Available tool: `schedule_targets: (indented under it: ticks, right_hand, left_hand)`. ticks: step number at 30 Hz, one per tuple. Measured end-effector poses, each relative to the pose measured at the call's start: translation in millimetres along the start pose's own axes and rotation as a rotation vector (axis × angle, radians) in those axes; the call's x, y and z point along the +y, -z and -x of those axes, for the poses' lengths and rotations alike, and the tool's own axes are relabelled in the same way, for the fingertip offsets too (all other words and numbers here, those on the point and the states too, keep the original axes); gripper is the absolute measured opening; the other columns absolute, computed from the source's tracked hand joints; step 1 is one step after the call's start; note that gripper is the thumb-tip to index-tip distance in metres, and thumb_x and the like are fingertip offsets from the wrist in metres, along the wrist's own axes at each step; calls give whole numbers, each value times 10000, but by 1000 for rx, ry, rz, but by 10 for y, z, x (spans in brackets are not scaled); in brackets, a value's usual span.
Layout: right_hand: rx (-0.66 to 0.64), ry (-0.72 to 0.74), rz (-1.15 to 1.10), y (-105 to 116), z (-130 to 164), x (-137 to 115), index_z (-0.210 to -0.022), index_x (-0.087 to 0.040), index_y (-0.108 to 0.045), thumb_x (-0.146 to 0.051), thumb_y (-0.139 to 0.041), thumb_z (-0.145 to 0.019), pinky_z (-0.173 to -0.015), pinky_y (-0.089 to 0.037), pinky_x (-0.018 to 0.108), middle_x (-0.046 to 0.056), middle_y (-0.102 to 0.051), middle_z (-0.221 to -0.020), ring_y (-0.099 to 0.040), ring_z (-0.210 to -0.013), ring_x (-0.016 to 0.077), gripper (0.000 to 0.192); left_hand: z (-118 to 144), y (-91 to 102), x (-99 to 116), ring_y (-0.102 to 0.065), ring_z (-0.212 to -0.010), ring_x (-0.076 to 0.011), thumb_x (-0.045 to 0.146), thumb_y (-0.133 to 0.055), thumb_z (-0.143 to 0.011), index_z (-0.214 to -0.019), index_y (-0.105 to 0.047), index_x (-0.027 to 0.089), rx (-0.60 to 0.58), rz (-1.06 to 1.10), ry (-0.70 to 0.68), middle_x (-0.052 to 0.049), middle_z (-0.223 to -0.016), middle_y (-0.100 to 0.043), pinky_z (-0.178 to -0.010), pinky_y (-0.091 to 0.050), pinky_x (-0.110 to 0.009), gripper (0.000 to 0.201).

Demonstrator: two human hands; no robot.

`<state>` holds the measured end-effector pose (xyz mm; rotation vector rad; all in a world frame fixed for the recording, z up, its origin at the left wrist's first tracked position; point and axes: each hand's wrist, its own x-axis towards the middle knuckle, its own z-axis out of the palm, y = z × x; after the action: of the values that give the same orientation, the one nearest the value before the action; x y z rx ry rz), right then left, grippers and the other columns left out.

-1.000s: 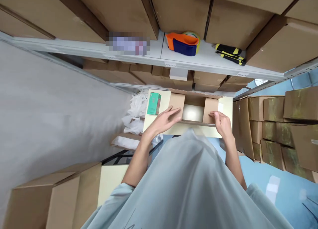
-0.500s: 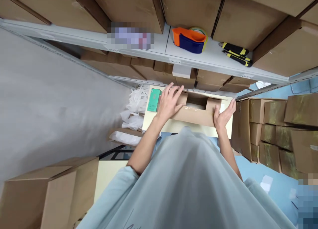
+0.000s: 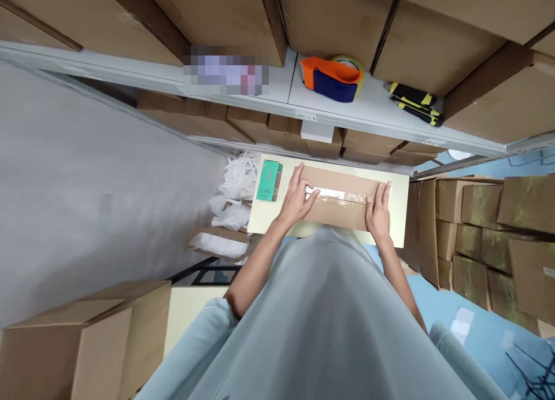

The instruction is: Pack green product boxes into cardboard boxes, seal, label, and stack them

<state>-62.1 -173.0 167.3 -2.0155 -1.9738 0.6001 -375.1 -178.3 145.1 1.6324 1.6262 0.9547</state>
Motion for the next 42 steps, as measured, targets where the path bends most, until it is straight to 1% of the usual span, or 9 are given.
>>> schedule_targets:
  ticks: [5,9,19,25,29,33,37,39,42]
  right_hand:
    - [14,-61,-95,0,-40,12,-1873,-249,-192,-680,-345,-1164,-1243,-545,522,184,-348,-1881,-519,-1653,354,844]
    - [12,-91,-163,10,-58,35,-1866,-218,-229,-647,-342,-1168,-1214,-554,486,184,-580,-1739,-636,-1540,340,826]
    - [-13,-78,-121,5,-53,33,-1874,-181,-176,-614,-315,-1171,-1205,-551,438,183,-506,-1794,-622,-1555,328,837]
    - [-2,-62,-216,-35,-57,-5,-1845,-140,-290,-682,-303,-1149,-1296,-489,478,193,-485,-1805,-552,-1633,336,882]
    - [132,19,-106,-157,-44,5,-1792,-142,-430,-681,-327,-1158,-1276,-509,570,235,-447,-1818,-537,-1635,387,839]
    - [384,322,173,-261,-104,-56,-1520,-166,-733,-501,-442,-1186,-1323,-393,701,247,-502,-1779,-468,-1665,434,556]
    - [478,676,253,-19,-635,-573,-1495,-180,-720,-313,-459,-1186,-1339,-402,646,215,-661,-1639,-582,-1569,352,426]
    - [475,749,236,243,-1089,-1040,-1609,-124,-617,-293,-438,-1182,-1331,-432,607,252,-636,-1651,-571,-1577,345,493]
    - [292,743,297,620,-1762,-1802,-1714,-33,-453,-268,-432,-1153,-1286,-481,582,324,-598,-1651,-584,-1549,377,608]
  left_hand:
    - [-20,-91,-125,-238,-1792,-365,776,-721,-989,-1718,-441,235,48,239,184,-175,-1905,-288,-1446,-294,-549,950]
    - [-42,-84,-196,-204,-1801,-346,762,-750,-974,-1820,-309,251,-6,343,227,-148,-1907,-298,-1462,-250,-522,1083]
    - [-16,-89,-215,-195,-1803,-344,720,-730,-996,-1839,-275,240,-9,363,219,-148,-1911,-286,-1473,-173,-534,1071]
    - [40,-73,-233,-265,-1782,-366,696,-667,-1039,-1837,-282,234,27,293,212,-190,-1878,-352,-1452,-234,-585,999]
    - [60,-99,-211,-132,-1805,-398,498,-664,-1089,-1805,-376,237,182,9,92,-207,-1905,-265,-1421,-280,-674,815]
    - [87,-154,-82,-181,-1799,-370,72,-540,-1038,-1734,-519,265,227,-338,-267,-162,-1872,-367,-1424,-248,-732,723]
    - [-278,-77,233,-240,-1790,-359,-66,-497,-906,-1734,-519,243,243,-427,-372,-156,-1863,-390,-1412,-320,-711,884]
    - [-663,51,493,-279,-1777,-377,23,-531,-986,-1693,-565,209,290,-392,-377,-180,-1824,-454,-1404,-334,-718,732]
    - [-1262,278,935,-432,-1709,-388,171,-567,-1074,-1478,-718,186,389,-296,-360,-208,-1689,-609,-1401,-364,-698,431]
